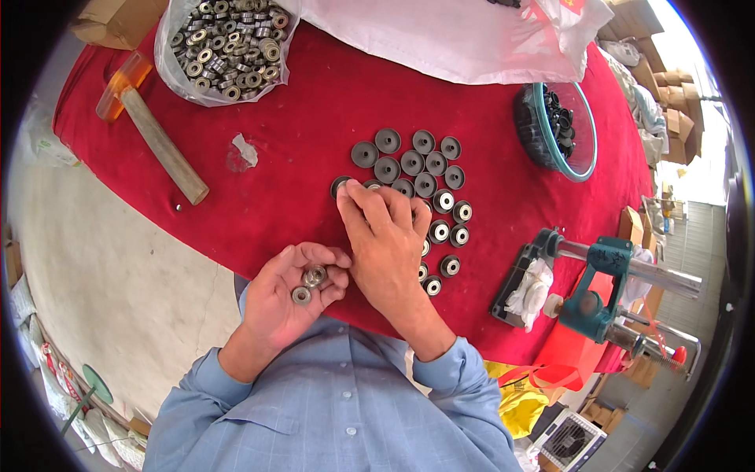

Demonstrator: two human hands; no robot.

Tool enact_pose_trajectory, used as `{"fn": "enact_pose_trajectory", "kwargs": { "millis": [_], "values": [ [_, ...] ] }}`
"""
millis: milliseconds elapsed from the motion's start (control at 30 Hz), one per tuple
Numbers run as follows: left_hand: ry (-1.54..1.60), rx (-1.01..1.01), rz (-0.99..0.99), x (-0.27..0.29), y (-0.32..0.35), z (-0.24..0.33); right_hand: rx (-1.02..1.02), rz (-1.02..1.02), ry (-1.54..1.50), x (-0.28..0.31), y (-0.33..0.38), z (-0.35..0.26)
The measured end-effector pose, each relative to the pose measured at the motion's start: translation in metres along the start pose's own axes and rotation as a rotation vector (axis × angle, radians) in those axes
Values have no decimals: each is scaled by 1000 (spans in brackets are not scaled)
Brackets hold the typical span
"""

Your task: The person assembles metal washers onto rubber grommets by hand, then secures them using a hammer.

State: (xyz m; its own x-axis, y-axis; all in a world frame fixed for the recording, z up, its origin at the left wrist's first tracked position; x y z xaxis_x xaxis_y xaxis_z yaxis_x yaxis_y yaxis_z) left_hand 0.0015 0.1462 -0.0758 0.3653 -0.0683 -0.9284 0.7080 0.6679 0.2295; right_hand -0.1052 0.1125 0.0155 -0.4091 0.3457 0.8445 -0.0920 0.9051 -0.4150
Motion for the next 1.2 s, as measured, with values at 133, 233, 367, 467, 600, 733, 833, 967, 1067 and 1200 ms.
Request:
{"fn": "enact_pose_trajectory", "kwargs": {
  "millis": [133, 233, 367, 467, 600, 733, 833, 967, 1067, 1200],
  "values": [
    [49, -38, 7, -2, 0, 4, -44, -13, -117, 7, -3, 10],
    [18, -43, 87, -10, -3, 4, -109, 16, -505, 29, 21, 10],
    [-75, -60, 58, -10, -5, 6, 51, -151, -466, 24, 30, -35],
    [-124, -78, 29, -14, -5, 7, 64, -146, -529, 11, 38, -32],
    [-122, -45, 47, -10, -4, 6, 39, -173, -557, 8, 36, -33],
    [14, -21, 7, -2, -3, 1, -6, -107, -611, 32, 17, -9],
    [-28, -10, 0, -10, -5, 3, -231, 98, -471, 49, 12, 55],
    [-61, -17, -13, -6, -4, 4, -324, 162, -346, 47, 2, 90],
    [-38, -8, -38, -9, -5, 3, -173, 158, -215, 40, 1, 81],
    [-41, -17, -42, -9, -5, 2, -160, 139, -156, 30, 5, 77]
  ]
}}
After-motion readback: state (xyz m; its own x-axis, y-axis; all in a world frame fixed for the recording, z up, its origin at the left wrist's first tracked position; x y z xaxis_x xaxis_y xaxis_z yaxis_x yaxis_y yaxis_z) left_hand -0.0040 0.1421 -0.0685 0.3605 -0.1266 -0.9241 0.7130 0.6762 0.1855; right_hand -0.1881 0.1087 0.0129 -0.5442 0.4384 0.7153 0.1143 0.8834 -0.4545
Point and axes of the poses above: each hand's wrist, its own y-axis away from the middle knuckle, its own x-axis out of the back of the hand, z = x × y, the point moved 10 cm from there along -y, towards the middle knuckle, and after that the axes turned 9 degrees about -y, right-handed, at the moved point
